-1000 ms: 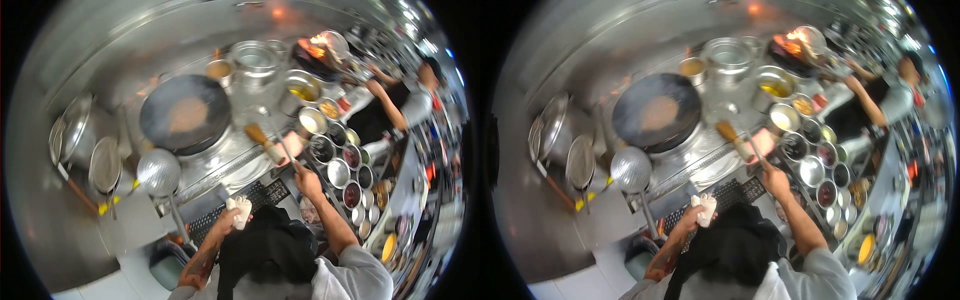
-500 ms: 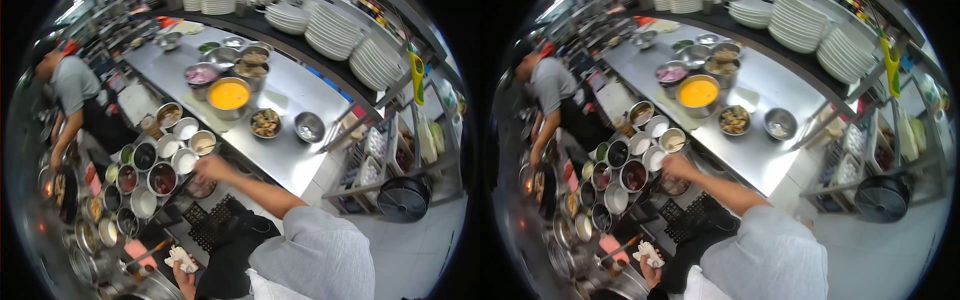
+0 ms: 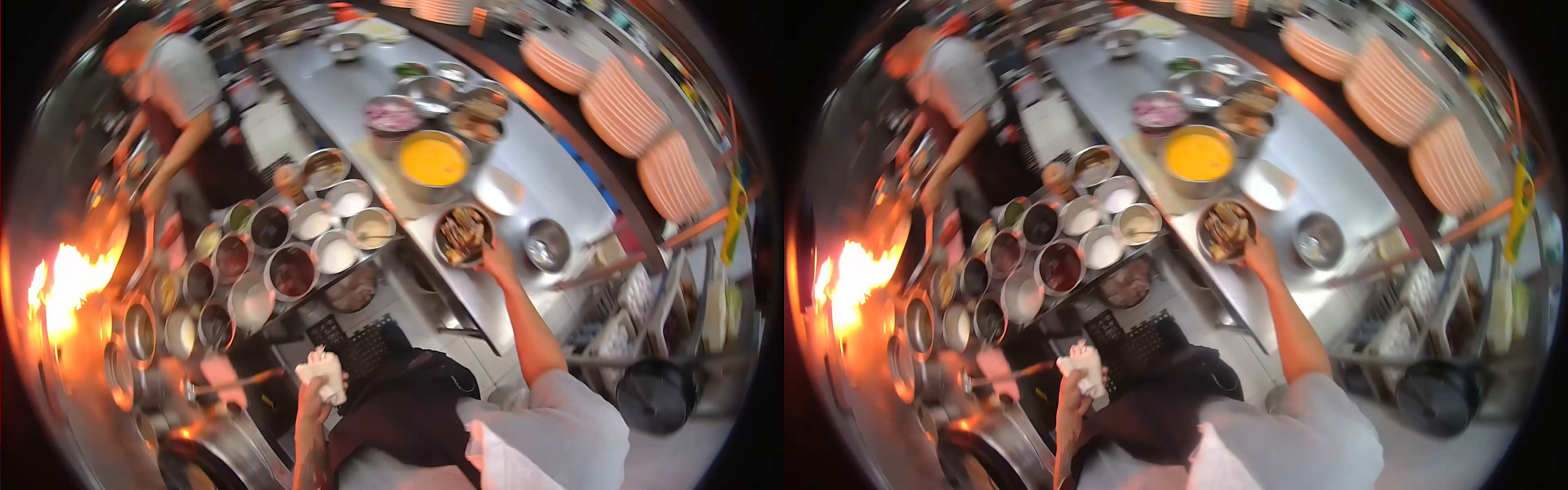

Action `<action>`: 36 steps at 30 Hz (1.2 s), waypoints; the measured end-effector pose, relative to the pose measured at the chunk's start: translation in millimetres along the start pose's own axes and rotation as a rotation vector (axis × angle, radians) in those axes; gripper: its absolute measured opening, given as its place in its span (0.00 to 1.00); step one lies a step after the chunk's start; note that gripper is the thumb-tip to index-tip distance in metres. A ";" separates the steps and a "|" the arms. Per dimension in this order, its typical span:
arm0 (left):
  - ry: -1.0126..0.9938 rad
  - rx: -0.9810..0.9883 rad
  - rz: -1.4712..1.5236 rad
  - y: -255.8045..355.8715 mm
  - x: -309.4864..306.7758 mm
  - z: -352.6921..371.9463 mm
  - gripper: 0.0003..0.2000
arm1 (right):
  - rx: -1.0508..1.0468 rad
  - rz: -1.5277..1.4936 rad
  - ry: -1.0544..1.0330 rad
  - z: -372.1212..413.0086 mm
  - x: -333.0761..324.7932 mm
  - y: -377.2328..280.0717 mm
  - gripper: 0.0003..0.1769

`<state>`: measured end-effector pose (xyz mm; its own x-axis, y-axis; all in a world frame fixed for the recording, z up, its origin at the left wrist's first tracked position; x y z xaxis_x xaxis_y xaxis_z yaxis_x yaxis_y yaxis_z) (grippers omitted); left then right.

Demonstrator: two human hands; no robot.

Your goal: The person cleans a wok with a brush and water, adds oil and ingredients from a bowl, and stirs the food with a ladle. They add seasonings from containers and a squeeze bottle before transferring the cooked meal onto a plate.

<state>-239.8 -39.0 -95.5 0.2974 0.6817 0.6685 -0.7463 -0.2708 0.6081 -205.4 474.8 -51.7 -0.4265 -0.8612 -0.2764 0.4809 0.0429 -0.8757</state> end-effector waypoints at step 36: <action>0.664 0.863 0.510 -201.4 -105.8 366.7 0.23 | -1.362 0.752 -1.040 495.2 949.2 -160.7 0.25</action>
Point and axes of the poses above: each hand's wrist, its own z-axis away from the middle knuckle, its own x-axis out of the palm, y = z × x, the point moved 6 cm from there along -z, towards the middle knuckle, and after that the axes turned 13 degrees about -y, right-handed, at the moved point
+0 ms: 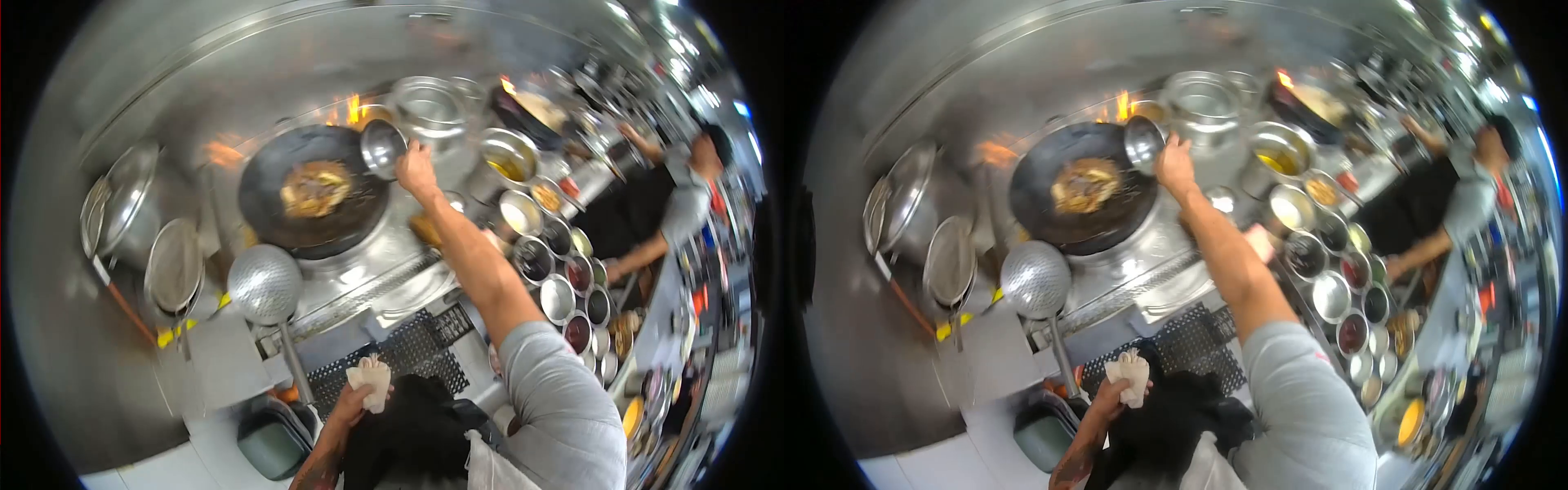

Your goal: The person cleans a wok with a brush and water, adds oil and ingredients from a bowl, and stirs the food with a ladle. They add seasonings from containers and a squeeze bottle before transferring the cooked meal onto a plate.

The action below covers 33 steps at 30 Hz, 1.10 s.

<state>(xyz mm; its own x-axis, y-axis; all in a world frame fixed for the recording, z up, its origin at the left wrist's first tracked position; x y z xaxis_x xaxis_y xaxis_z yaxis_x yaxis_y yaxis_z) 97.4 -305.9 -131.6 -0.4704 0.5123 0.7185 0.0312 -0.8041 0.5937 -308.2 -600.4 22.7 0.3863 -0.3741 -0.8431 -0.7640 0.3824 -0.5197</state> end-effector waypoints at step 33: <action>-0.545 -0.789 -0.489 -190.5 290.3 -124.7 0.28 | 1.487 0.505 0.326 1044.6 -313.2 449.1 0.09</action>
Point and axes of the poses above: each hand's wrist, its own z-axis away from the middle knuckle, its own x-axis out of the palm, y = z × x, the point moved 6 cm from there along -z, towards the middle knuckle, and after that the axes turned 13 degrees about -y, right-handed, at the moved point
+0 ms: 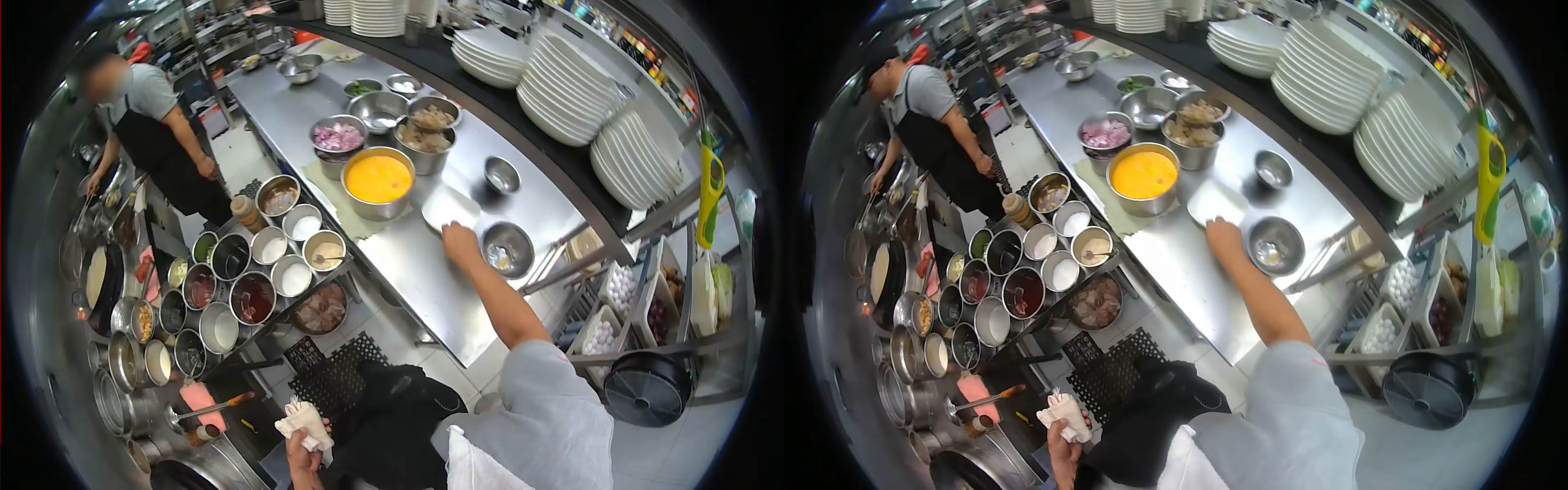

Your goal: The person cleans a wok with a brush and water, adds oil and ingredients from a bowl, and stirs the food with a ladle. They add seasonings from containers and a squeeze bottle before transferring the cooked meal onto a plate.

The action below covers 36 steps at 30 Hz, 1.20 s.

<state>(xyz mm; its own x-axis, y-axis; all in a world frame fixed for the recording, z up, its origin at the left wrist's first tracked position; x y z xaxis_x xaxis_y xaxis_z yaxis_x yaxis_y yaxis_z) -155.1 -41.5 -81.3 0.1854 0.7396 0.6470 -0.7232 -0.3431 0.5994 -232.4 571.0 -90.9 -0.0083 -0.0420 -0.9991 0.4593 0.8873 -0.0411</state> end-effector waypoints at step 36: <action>0.840 1.213 1.118 95.8 -396.1 367.9 0.19 | -1.090 -0.333 -0.961 300.3 17.1 -764.6 0.28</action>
Point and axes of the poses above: each hand's wrist, its own z-axis away from the middle knuckle, its own x-axis out of the palm, y = z × x, the point moved 6 cm from there along -z, towards the middle knuckle, and after that the axes turned 13 degrees about -y, right-handed, at the moved point
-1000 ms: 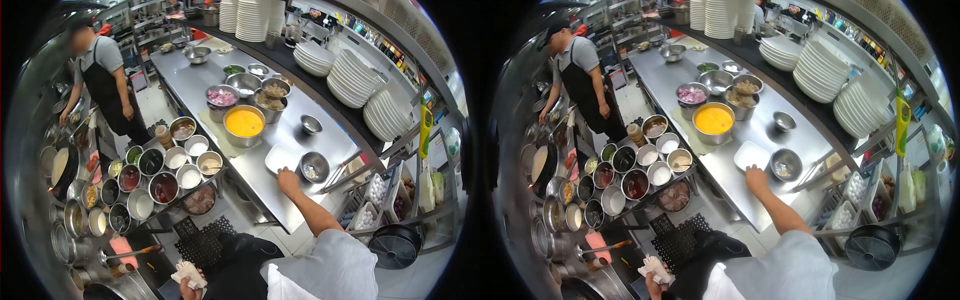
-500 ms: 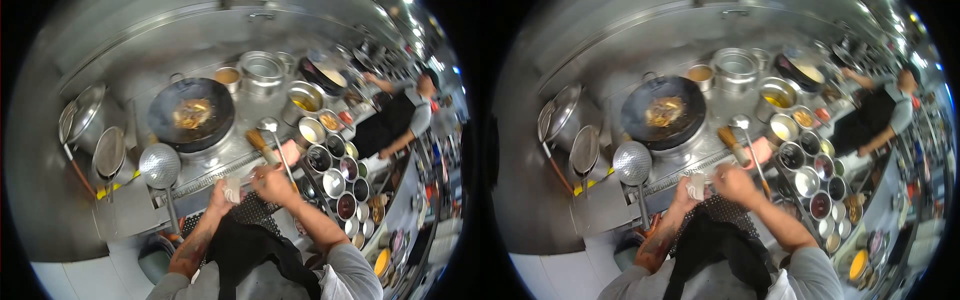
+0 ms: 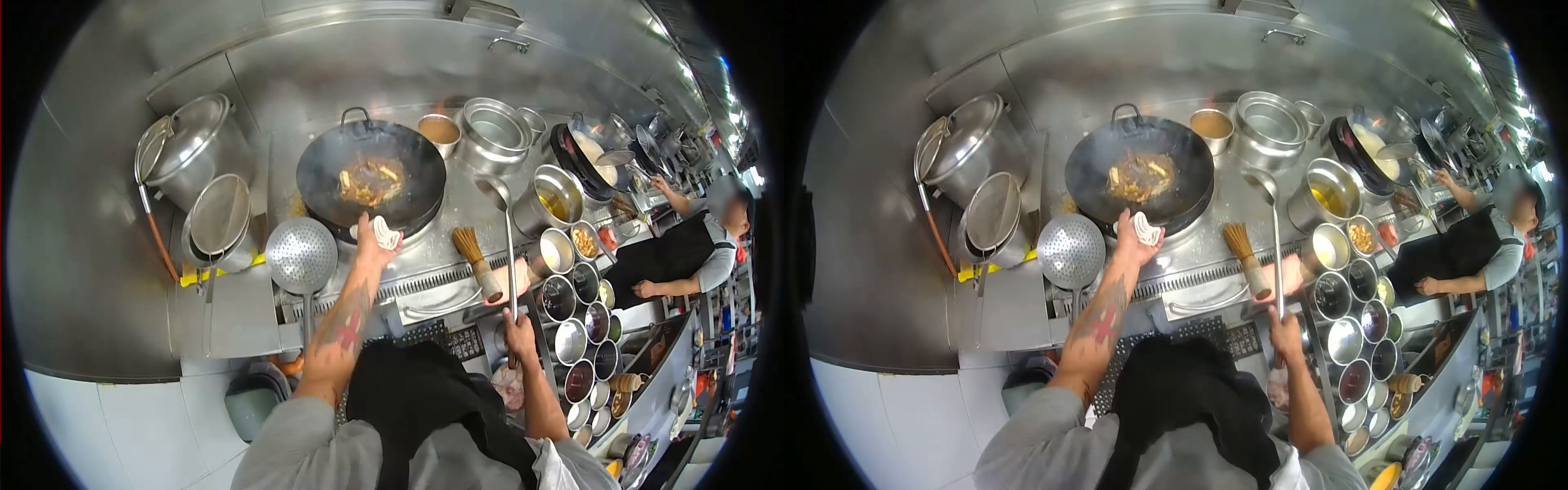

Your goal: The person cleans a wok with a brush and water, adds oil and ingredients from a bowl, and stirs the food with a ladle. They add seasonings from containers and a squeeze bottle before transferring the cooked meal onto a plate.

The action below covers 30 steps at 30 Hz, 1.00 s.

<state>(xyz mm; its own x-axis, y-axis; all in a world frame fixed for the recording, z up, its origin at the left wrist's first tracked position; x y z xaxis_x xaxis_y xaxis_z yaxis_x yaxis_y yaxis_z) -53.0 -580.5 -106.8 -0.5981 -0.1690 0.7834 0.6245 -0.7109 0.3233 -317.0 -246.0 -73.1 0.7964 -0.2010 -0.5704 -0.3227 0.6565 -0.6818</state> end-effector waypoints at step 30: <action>-0.019 0.002 -0.037 -37.9 16.1 99.9 0.11 | -0.586 1.313 -0.161 76.7 -107.4 -354.0 0.28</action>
<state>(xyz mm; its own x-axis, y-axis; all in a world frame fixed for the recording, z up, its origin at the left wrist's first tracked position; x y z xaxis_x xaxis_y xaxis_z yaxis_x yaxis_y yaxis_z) -36.1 -488.1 -53.4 -0.6114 -0.1295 0.7806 0.6029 -0.7152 0.3536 -249.0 -401.1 264.8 -0.1985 0.4094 -0.8905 -0.9800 -0.0946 0.1750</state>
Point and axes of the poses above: each hand's wrist, its own z-axis away from the middle knuckle, its own x-axis out of the palm, y = z × x, the point moved 6 cm from there along -z, towards the middle knuckle, and after that the axes turned 13 degrees about -y, right-handed, at the moved point
